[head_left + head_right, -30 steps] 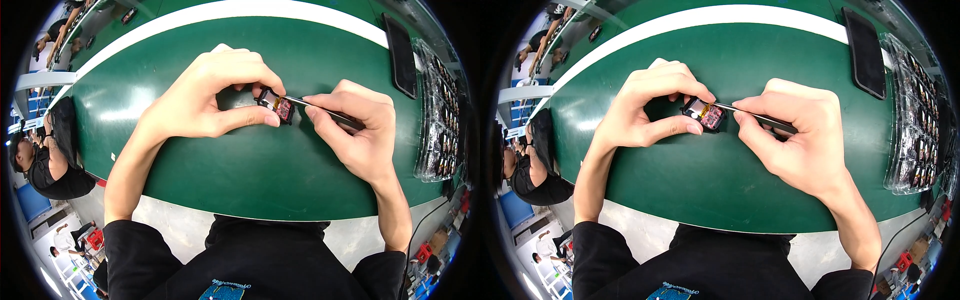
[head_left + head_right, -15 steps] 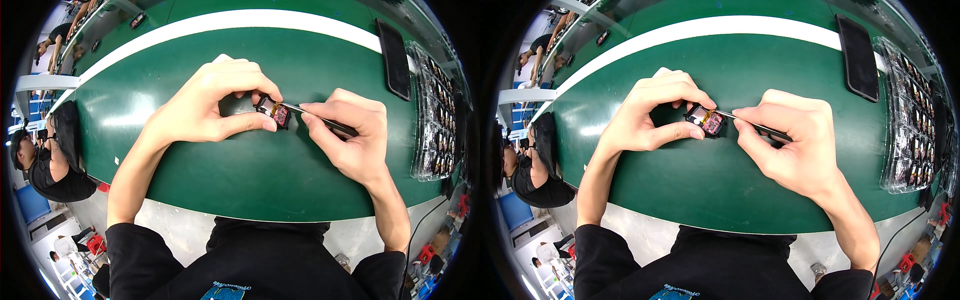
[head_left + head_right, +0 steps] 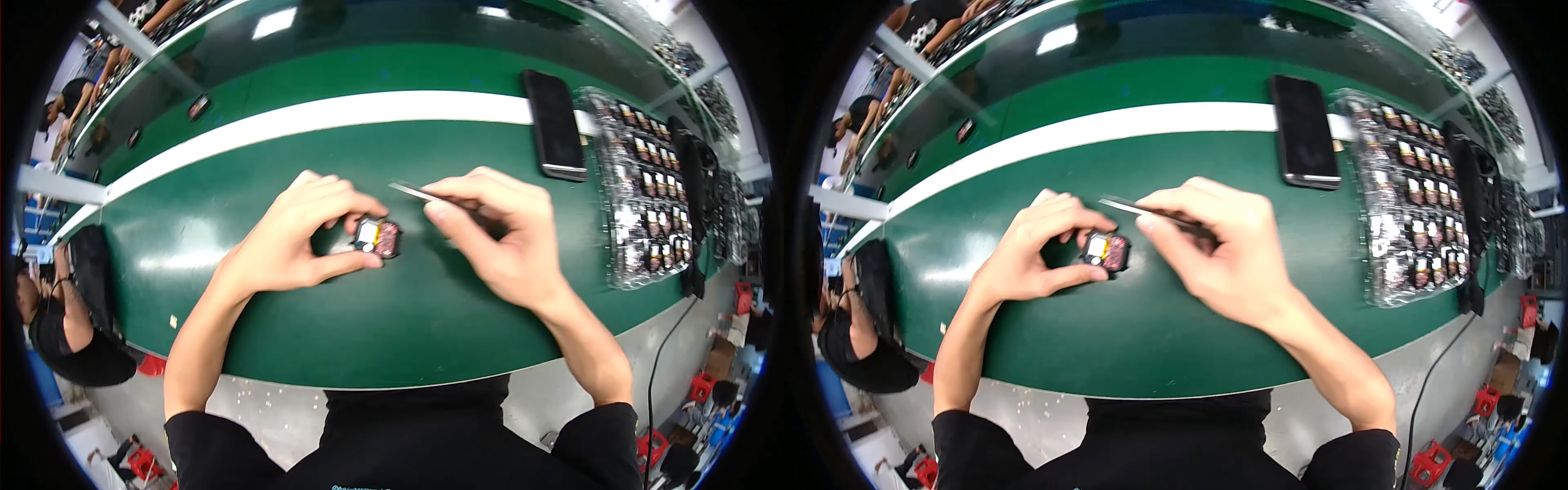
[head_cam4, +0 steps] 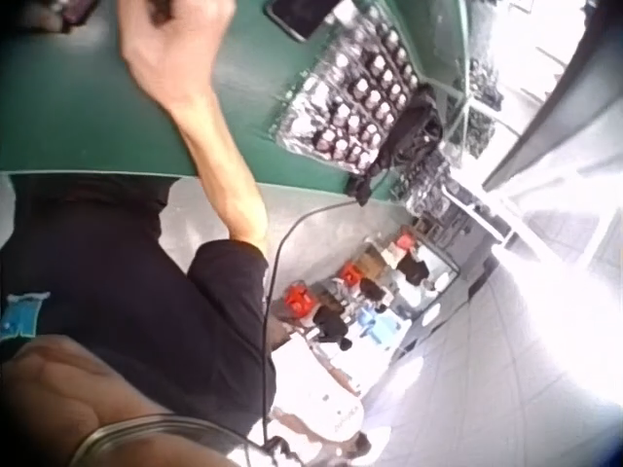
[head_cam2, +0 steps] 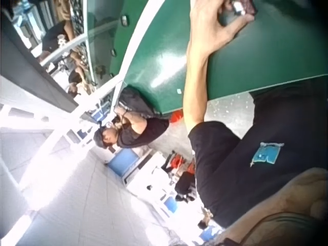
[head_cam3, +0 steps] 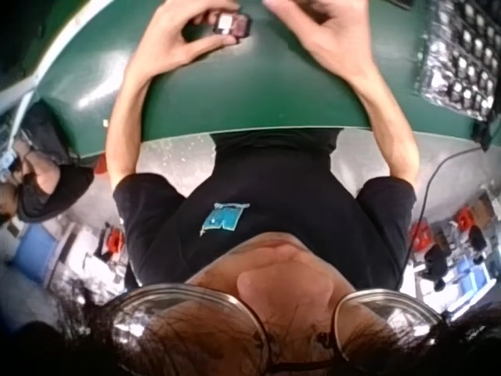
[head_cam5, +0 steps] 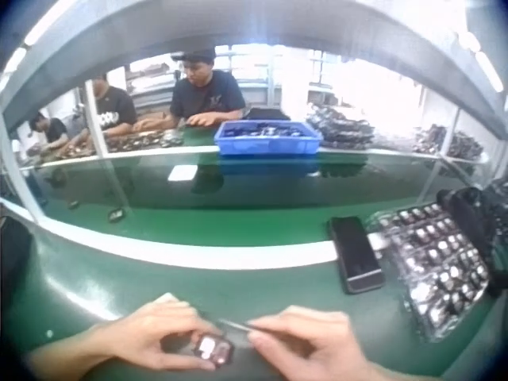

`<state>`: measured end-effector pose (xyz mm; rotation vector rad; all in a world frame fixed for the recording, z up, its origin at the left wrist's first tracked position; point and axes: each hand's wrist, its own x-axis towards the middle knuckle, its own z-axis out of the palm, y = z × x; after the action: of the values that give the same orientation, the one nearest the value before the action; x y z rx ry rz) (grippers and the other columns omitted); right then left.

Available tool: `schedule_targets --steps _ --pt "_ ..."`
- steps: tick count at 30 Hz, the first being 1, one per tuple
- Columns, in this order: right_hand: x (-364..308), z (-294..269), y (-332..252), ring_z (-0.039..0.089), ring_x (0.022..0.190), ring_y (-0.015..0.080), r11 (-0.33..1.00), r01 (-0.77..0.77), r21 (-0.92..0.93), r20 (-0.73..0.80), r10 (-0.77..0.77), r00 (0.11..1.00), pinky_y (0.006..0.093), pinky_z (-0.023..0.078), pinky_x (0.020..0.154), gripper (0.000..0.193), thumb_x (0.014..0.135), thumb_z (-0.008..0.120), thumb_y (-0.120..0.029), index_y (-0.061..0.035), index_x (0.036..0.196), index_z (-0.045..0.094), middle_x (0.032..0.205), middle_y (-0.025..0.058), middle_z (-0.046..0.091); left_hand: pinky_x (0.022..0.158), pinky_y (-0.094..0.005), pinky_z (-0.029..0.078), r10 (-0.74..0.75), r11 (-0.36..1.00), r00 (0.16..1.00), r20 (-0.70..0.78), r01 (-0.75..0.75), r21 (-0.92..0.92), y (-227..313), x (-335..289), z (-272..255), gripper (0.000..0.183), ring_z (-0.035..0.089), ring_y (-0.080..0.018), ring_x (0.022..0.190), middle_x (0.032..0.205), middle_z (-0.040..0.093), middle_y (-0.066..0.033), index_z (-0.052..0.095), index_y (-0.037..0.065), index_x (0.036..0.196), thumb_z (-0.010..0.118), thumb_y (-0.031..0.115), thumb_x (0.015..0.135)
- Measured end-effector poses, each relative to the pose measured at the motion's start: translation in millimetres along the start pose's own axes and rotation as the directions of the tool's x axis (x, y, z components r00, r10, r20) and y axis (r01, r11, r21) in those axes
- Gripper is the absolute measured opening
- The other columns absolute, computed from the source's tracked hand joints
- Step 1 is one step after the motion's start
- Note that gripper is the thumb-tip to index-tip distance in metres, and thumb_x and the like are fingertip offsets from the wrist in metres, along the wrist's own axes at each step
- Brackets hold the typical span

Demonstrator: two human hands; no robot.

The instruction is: Manually assemble components into an electronic housing using tweezers and pick-and-place movements.

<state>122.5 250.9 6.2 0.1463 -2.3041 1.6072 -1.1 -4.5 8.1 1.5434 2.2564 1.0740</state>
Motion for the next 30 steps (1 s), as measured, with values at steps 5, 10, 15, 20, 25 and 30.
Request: schedule_targets --steps 5,10,15,20,25,30 --pt "-9 17 5 0.068 0.076 0.0165 0.999 0.036 -0.008 0.088 -0.035 0.995 0.0337 0.052 0.063 0.016 0.102 0.079 -0.004 -0.0002 0.117 0.075 0.096 0.0090 0.069 0.085 -0.0373 0.040 -0.019 0.999 1.000 0.005 0.019 0.050 -5 -6 4 0.054 0.058 -0.0201 0.083 0.086 0.063 -0.0010 0.078 0.010 0.121 0.101 0.027 0.075" --pt "-17 23 -2 0.071 0.077 0.0351 0.948 0.123 -0.293 0.242 -0.050 0.969 0.0485 0.053 0.066 0.043 0.090 0.086 -0.025 -0.0032 0.125 0.075 0.106 0.0094 0.067 0.089 -0.0357 0.042 -0.129 0.991 0.992 -0.004 0.129 -0.046 7 -7 -1 0.069 0.054 -0.0187 0.083 0.090 0.065 0.0001 0.076 0.009 0.129 0.102 0.021 0.065" --pt "-20 28 5 0.072 0.077 0.0356 0.926 0.159 -0.342 0.197 -0.095 0.976 0.0486 0.054 0.066 0.044 0.089 0.088 -0.027 -0.0038 0.124 0.075 0.106 0.0093 0.066 0.092 -0.0361 0.044 -0.121 0.988 0.992 0.023 0.123 -0.091 4 -5 -1 0.071 0.055 -0.0187 0.085 0.094 0.070 -0.0011 0.075 0.010 0.131 0.099 0.018 0.065" --pt "-18 23 2 0.072 0.075 0.0343 0.896 0.212 -0.391 0.209 -0.138 0.968 0.0476 0.055 0.064 0.040 0.087 0.088 -0.026 -0.0039 0.117 0.073 0.104 0.0089 0.066 0.091 -0.0365 0.045 -0.065 0.993 0.997 0.050 0.069 -0.095 6 -2 -6 0.069 0.056 -0.0193 0.085 0.097 0.074 -0.0027 0.076 0.009 0.132 0.098 0.018 0.067" --pt "-9 -31 -17 0.071 0.073 0.0277 0.854 0.180 -0.488 -0.001 -0.207 0.978 0.0425 0.057 0.065 0.041 0.082 0.092 -0.025 -0.0047 0.114 0.076 0.100 0.0077 0.069 0.093 -0.0383 0.050 -0.145 0.973 0.988 -0.048 0.134 -0.188 4 0 -12 0.052 0.065 -0.0215 0.091 0.100 0.074 -0.0067 0.078 0.005 0.126 0.094 0.013 0.077" --pt "25 -115 -21 0.078 0.094 0.0317 0.703 -0.029 -0.710 -0.211 -0.174 0.962 0.0444 0.061 0.081 0.038 0.082 0.090 -0.030 -0.0048 0.108 0.078 0.097 0.0105 0.073 0.115 -0.0458 0.046 -0.078 0.884 0.913 -0.399 0.248 0.396 -39 -24 -43 0.045 0.063 -0.0356 0.128 0.130 0.070 -0.0138 0.074 0.004 0.127 0.090 0.015 0.086"
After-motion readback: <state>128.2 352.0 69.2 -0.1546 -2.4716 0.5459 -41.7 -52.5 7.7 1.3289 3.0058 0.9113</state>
